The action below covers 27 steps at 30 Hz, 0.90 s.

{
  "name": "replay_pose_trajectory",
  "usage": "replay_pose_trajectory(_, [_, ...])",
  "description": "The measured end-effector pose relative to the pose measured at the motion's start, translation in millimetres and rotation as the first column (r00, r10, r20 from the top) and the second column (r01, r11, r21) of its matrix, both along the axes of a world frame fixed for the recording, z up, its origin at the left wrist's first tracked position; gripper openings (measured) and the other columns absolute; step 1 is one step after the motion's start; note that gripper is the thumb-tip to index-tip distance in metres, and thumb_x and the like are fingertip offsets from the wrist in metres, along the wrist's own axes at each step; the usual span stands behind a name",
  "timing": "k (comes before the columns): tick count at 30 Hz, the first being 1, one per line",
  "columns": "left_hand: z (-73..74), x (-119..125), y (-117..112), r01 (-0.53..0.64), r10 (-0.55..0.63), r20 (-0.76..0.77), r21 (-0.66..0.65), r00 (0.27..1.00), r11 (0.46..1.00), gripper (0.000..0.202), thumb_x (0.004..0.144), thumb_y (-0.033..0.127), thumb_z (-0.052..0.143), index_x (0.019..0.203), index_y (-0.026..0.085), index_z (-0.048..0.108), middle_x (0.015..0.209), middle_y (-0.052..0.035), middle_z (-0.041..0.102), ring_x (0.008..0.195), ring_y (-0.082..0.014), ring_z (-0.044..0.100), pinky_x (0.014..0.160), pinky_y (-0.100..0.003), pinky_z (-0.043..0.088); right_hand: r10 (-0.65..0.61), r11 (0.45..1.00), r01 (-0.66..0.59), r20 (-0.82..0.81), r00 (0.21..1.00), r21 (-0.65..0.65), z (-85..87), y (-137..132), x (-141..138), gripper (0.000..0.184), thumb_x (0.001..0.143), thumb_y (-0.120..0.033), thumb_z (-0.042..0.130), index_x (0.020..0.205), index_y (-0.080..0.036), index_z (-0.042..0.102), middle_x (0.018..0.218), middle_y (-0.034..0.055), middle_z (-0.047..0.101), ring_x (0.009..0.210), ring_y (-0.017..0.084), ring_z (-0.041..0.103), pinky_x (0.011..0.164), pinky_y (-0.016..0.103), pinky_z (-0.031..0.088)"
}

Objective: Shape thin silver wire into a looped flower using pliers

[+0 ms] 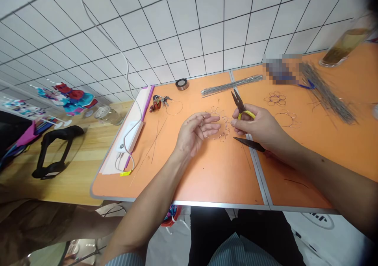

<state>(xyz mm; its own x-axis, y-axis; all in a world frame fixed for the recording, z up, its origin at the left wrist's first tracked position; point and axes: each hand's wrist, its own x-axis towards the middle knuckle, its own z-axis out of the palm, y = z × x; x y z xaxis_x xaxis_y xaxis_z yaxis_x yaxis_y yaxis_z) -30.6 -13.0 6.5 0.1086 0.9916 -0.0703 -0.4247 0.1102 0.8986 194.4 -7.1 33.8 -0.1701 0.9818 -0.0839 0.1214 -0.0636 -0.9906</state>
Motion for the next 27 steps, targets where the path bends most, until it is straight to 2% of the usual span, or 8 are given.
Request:
replay_pose_trajectory(3, [-0.1, 0.5, -1.2, 0.009, -0.009, -0.012, -0.018, 1.000, 1.000, 0.040, 0.084, 0.048, 0.091, 0.103, 0.017, 0.074, 0.095, -0.0104, 0.085, 0.069, -0.0171, 0.079, 0.063, -0.027, 0.065, -0.009, 0.999, 0.008, 0.035, 0.999, 0.035, 3.2, -1.4, -2.0, 0.021, 0.085, -0.030, 0.086, 0.094, -0.025, 0.067, 0.074, -0.0017, 0.059, 0.071, 0.017, 0.064, 0.071, 0.034, 0.061])
replay_pose_trajectory(8, [-3.7, 0.8, -0.6, -0.058, 0.057, -0.037, -0.042, 0.998, 0.997, 0.041, 0.073, 0.040, 0.099, 0.098, 0.016, 0.077, 0.078, -0.0025, 0.079, 0.052, -0.0088, 0.065, 0.049, -0.020, 0.055, 0.043, 0.998, -0.047, 0.105, 0.994, 0.034, -1.9, 0.3, -2.8, 0.019, 0.087, -0.030, 0.083, 0.095, -0.025, 0.067, 0.075, -0.0012, 0.060, 0.073, 0.018, 0.064, 0.072, 0.035, 0.061])
replay_pose_trajectory(10, [-4.4, 0.7, 0.2, -0.087, 0.085, -0.052, -0.041, 0.995, 0.995, 0.036, 0.075, 0.039, 0.097, 0.094, 0.017, 0.076, 0.076, -0.0010, 0.078, 0.049, -0.0075, 0.061, 0.046, -0.019, 0.051, 0.071, 0.993, -0.086, 0.170, 0.983, 0.085, -4.2, 1.4, -0.7, 0.016, 0.092, -0.035, 0.078, 0.097, -0.024, 0.067, 0.079, 0.0006, 0.064, 0.075, 0.020, 0.066, 0.069, 0.034, 0.057])
replay_pose_trajectory(12, [-4.2, 0.6, 0.6, -0.107, 0.104, -0.064, -0.036, 0.992, 0.994, 0.034, 0.076, 0.039, 0.095, 0.093, 0.018, 0.075, 0.075, -0.0003, 0.077, 0.049, -0.0072, 0.060, 0.044, -0.019, 0.047, 0.038, 0.977, -0.098, 0.299, 0.954, 0.189, -4.4, 1.9, 2.1, 0.017, 0.100, -0.041, 0.069, 0.096, -0.024, 0.068, 0.082, 0.0024, 0.068, 0.076, 0.021, 0.065, 0.067, 0.033, 0.050])
replay_pose_trajectory(15, [-3.1, 0.8, 0.3, -0.124, 0.121, -0.078, -0.033, 0.990, 0.992, 0.033, 0.077, 0.039, 0.094, 0.093, 0.018, 0.075, 0.075, -0.0001, 0.076, 0.049, -0.0071, 0.059, 0.043, -0.019, 0.045, -0.085, 0.918, -0.139, 0.525, 0.847, 0.371, -1.6, 0.6, 5.2, 0.026, 0.107, -0.044, 0.058, 0.096, -0.024, 0.069, 0.088, 0.0054, 0.074, 0.079, 0.023, 0.065, 0.069, 0.035, 0.043])
replay_pose_trajectory(19, [-2.8, 1.7, -0.9, -0.129, 0.126, -0.092, -0.022, 0.988, 0.991, 0.031, 0.077, 0.038, 0.094, 0.090, 0.018, 0.074, 0.077, -0.0007, 0.077, 0.050, -0.0068, 0.058, 0.043, -0.019, 0.043, -0.239, 0.802, -0.261, 0.689, 0.684, 0.537, -0.9, -3.2, 6.0, 0.033, 0.111, -0.047, 0.053, 0.104, -0.023, 0.075, 0.104, 0.0100, 0.079, 0.094, 0.027, 0.070, 0.068, 0.035, 0.036])
replay_pose_trajectory(23, [-2.8, 1.9, -1.9, -0.147, 0.147, -0.095, 0.009, 0.985, 0.989, 0.030, 0.077, 0.037, 0.093, 0.088, 0.019, 0.073, 0.082, -0.0018, 0.079, 0.051, -0.0068, 0.058, 0.043, -0.018, 0.042, -0.354, 0.712, -0.376, 0.765, 0.537, 0.593, -5.0, -6.4, 4.2, 0.041, 0.112, -0.051, 0.053, 0.107, -0.020, 0.079, 0.107, 0.0128, 0.080, 0.092, 0.027, 0.069, 0.065, 0.036, 0.029])
replay_pose_trajectory(27, [-2.2, 1.9, -1.4, -0.172, 0.174, -0.092, 0.030, 0.980, 0.985, 0.029, 0.076, 0.038, 0.093, 0.088, 0.019, 0.074, 0.086, -0.0016, 0.079, 0.053, -0.0070, 0.059, 0.043, -0.019, 0.042, -0.397, 0.679, -0.431, 0.790, 0.467, 0.595, -4.1, -9.9, 1.2, 0.044, 0.114, -0.052, 0.051, 0.103, -0.019, 0.079, 0.104, 0.0149, 0.079, 0.087, 0.027, 0.064, 0.067, 0.038, 0.027])
